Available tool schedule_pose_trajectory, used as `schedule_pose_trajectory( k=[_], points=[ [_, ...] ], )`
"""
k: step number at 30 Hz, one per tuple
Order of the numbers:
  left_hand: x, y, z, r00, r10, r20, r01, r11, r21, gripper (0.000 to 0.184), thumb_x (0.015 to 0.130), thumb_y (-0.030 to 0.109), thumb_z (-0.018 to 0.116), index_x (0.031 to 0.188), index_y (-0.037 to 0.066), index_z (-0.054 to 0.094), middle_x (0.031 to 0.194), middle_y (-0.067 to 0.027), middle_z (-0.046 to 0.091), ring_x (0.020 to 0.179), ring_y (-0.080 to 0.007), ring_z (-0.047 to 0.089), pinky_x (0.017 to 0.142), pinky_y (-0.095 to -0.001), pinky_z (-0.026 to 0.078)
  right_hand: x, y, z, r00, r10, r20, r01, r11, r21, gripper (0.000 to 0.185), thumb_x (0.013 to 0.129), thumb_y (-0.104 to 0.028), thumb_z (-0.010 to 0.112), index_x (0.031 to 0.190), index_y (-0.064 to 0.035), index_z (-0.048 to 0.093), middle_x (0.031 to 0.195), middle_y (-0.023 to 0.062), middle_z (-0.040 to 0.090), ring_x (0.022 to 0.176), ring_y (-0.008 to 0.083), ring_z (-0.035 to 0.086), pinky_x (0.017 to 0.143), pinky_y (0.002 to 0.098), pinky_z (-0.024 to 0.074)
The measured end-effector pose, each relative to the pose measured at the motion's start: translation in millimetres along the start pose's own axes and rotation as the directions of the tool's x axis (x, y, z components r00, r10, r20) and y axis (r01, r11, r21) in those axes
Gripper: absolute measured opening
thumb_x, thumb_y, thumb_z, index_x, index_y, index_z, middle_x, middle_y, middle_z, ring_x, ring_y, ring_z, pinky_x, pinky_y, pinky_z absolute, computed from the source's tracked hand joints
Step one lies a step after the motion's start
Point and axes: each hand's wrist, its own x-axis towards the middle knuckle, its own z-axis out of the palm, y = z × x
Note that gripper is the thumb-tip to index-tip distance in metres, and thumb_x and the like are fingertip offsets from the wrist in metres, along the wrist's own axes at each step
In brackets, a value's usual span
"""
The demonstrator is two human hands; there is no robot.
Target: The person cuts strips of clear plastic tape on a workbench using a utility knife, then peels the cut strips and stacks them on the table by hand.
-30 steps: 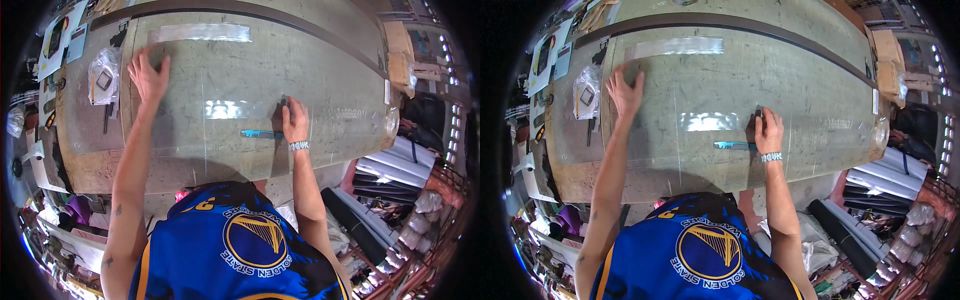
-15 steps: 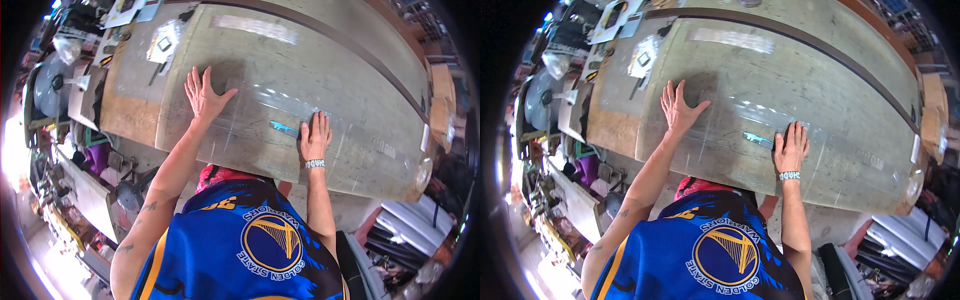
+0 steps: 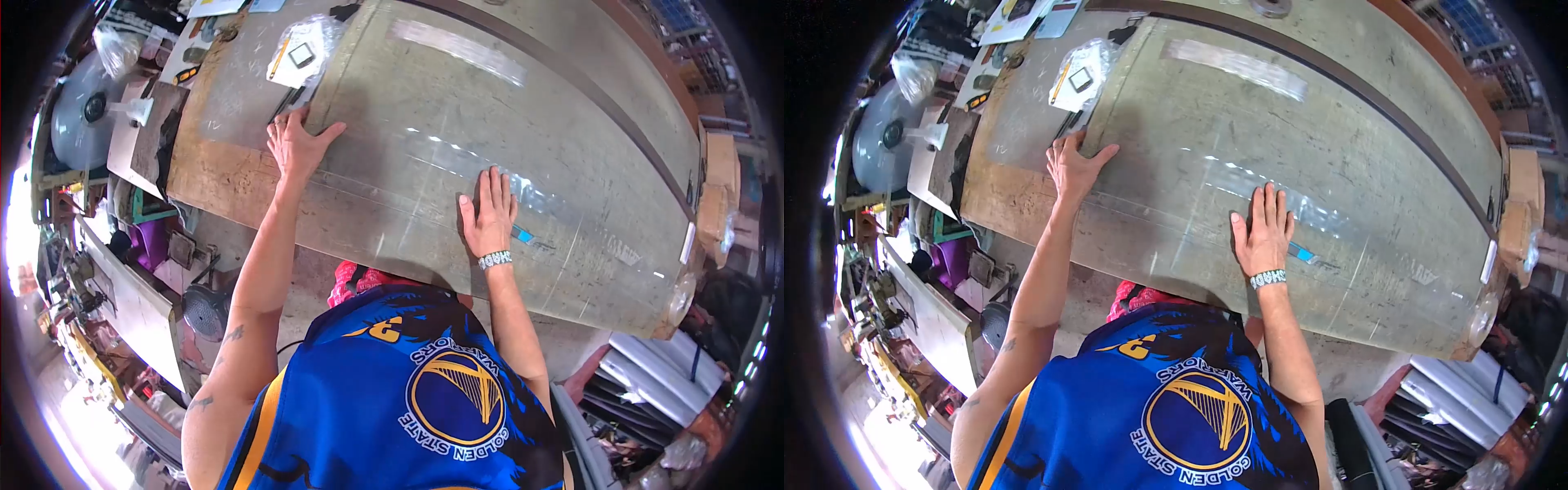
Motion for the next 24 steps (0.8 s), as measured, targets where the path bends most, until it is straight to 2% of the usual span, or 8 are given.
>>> schedule_pose_trajectory(
  k=[3,6,7,10,11,17,24],
  points=[
    [7,-19,4,0.988,0.112,-0.107,-0.117,0.992,-0.046,0.069,0.072,0.059,0.090,0.116,0.008,0.074,0.117,-0.0115,0.069,0.118,-0.0327,0.056,0.106,-0.0468,0.042,3,-12,2,0.999,-0.018,0.049,0.019,1.000,-0.017,0.069,0.104,-0.044,0.057,0.160,-0.0055,0.042,0.169,0.0167,0.036,0.157,0.0412,0.028,0.124,0.0626,0.0223],
    [13,-32,8,0.983,0.137,-0.124,-0.154,0.978,-0.137,0.060,0.071,0.053,0.093,0.106,0.009,0.073,0.101,-0.0068,0.068,0.102,-0.0286,0.058,0.097,-0.0449,0.044,5,-19,2,0.997,-0.031,0.076,0.034,0.999,-0.035,0.070,0.104,-0.043,0.057,0.161,-0.0058,0.041,0.170,0.0166,0.035,0.157,0.0411,0.027,0.124,0.0624,0.0221],
    [14,-33,9,0.979,0.136,-0.152,-0.160,0.975,-0.153,0.056,0.070,0.050,0.094,0.102,0.009,0.073,0.093,-0.0043,0.064,0.096,-0.0260,0.057,0.093,-0.0433,0.044,5,-22,2,0.996,-0.026,0.087,0.030,0.999,-0.041,0.071,0.104,-0.043,0.058,0.161,-0.0061,0.039,0.170,0.0166,0.033,0.158,0.0409,0.026,0.124,0.0622,0.0220],
    [17,-34,4,0.998,0.064,0.011,-0.061,0.980,-0.188,0.060,0.074,0.053,0.091,0.107,0.008,0.072,0.097,-0.0072,0.068,0.104,-0.0294,0.058,0.099,-0.0438,0.042,6,-29,3,0.995,-0.021,0.094,0.026,0.998,-0.057,0.071,0.104,-0.042,0.058,0.162,-0.0062,0.039,0.171,0.0168,0.033,0.158,0.0410,0.026,0.124,0.0620,0.0221],
    [16,-37,7,0.995,0.094,-0.042,-0.101,0.968,-0.230,0.055,0.074,0.050,0.091,0.105,0.008,0.072,0.092,-0.0055,0.066,0.100,-0.0283,0.058,0.096,-0.0433,0.042,7,-31,4,0.995,-0.017,0.096,0.022,0.999,-0.050,0.072,0.104,-0.042,0.059,0.162,-0.0062,0.038,0.171,0.0169,0.033,0.158,0.0411,0.026,0.124,0.0620,0.0220],
    [17,-41,7,0.996,0.081,-0.048,-0.092,0.944,-0.318,0.044,0.075,0.040,0.092,0.101,0.009,0.075,0.088,-0.0030,0.066,0.099,-0.0254,0.058,0.095,-0.0436,0.040,11,-42,5,0.994,0.001,0.114,0.005,0.999,-0.052,0.077,0.101,-0.044,0.062,0.162,-0.0051,0.037,0.171,0.0175,0.031,0.158,0.0415,0.025,0.125,0.0622,0.0215],
    [17,-41,4,0.998,0.056,-0.021,-0.060,0.937,-0.343,0.039,0.077,0.036,0.091,0.104,0.010,0.077,0.086,-0.0023,0.067,0.099,-0.0244,0.058,0.096,-0.0430,0.040,11,-46,2,0.992,-0.008,0.124,0.012,1.000,-0.028,0.075,0.101,-0.041,0.062,0.162,-0.0032,0.037,0.170,0.0201,0.031,0.158,0.0425,0.025,0.125,0.0619,0.0211]
  ],
)
